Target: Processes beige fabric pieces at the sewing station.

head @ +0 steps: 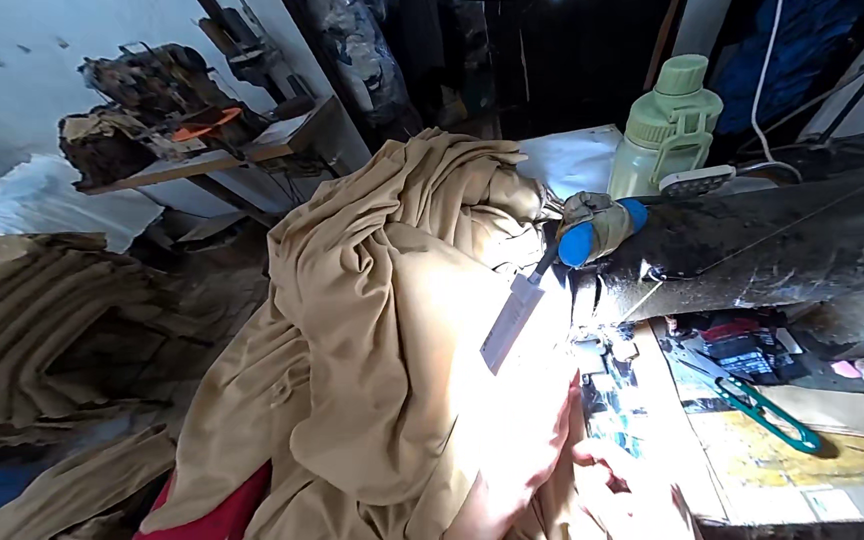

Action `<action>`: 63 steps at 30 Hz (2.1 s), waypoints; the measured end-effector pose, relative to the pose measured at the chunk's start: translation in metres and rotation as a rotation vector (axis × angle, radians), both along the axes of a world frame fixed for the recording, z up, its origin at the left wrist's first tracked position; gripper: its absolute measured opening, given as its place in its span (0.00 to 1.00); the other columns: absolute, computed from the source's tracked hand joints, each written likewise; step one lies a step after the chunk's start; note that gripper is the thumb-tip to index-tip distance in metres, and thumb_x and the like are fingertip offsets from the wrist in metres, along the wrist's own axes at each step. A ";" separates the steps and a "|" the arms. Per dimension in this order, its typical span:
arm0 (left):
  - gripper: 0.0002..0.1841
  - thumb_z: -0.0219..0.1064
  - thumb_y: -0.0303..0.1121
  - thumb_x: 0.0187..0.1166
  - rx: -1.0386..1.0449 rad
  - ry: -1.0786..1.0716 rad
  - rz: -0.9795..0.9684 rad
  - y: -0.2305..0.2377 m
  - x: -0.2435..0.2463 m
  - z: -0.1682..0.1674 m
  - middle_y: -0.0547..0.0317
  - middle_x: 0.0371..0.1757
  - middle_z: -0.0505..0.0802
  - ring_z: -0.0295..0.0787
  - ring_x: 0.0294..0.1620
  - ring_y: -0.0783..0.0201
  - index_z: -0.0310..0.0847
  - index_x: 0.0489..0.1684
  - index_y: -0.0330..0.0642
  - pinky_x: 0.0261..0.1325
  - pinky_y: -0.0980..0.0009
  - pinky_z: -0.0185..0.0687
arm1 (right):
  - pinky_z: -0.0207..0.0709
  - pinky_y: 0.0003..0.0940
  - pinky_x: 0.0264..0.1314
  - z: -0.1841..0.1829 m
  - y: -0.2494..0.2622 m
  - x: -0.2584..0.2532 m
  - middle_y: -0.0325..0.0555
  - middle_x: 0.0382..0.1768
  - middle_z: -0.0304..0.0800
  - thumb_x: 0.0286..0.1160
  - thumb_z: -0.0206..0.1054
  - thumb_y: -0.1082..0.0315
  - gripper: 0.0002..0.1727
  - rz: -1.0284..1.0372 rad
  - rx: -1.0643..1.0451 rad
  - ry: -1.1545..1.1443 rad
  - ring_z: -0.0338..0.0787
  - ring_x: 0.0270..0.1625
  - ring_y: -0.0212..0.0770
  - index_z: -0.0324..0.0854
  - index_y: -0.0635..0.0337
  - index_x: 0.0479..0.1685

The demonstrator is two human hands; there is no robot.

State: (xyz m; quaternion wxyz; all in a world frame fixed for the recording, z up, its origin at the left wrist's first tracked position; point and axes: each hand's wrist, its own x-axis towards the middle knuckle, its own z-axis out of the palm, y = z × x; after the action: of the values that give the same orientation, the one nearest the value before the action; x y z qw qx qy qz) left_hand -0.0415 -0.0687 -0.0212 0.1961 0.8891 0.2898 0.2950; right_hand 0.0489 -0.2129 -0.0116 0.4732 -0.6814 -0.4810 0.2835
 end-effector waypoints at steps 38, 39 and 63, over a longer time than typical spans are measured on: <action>0.16 0.59 0.34 0.88 -0.476 0.398 0.017 -0.020 -0.008 0.072 0.54 0.76 0.86 0.73 0.83 0.57 0.87 0.65 0.37 0.86 0.61 0.56 | 0.88 0.41 0.50 0.024 -0.031 0.068 0.58 0.43 0.95 0.73 0.62 0.77 0.14 -0.115 0.072 -0.516 0.95 0.43 0.47 0.92 0.67 0.50; 0.15 0.62 0.36 0.86 -0.334 0.288 0.007 -0.016 -0.013 0.041 0.55 0.70 0.90 0.81 0.75 0.58 0.91 0.56 0.40 0.80 0.62 0.67 | 0.88 0.38 0.52 0.022 -0.025 0.054 0.56 0.43 0.96 0.73 0.64 0.76 0.13 -0.105 0.092 -0.476 0.95 0.44 0.44 0.93 0.66 0.49; 0.18 0.54 0.51 0.88 0.064 0.245 -0.037 0.049 -0.001 -0.010 0.67 0.48 0.96 0.92 0.53 0.61 0.93 0.49 0.60 0.58 0.54 0.81 | 0.84 0.24 0.54 0.012 0.032 0.019 0.52 0.40 0.93 0.73 0.65 0.74 0.12 -0.184 0.015 -0.197 0.91 0.43 0.30 0.87 0.75 0.49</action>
State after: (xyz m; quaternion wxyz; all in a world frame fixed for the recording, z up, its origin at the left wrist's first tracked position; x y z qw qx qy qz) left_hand -0.0422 -0.0198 -0.0314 0.1363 0.9295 0.2855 0.1897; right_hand 0.0684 -0.1814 -0.0001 0.4529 -0.7435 -0.4627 0.1670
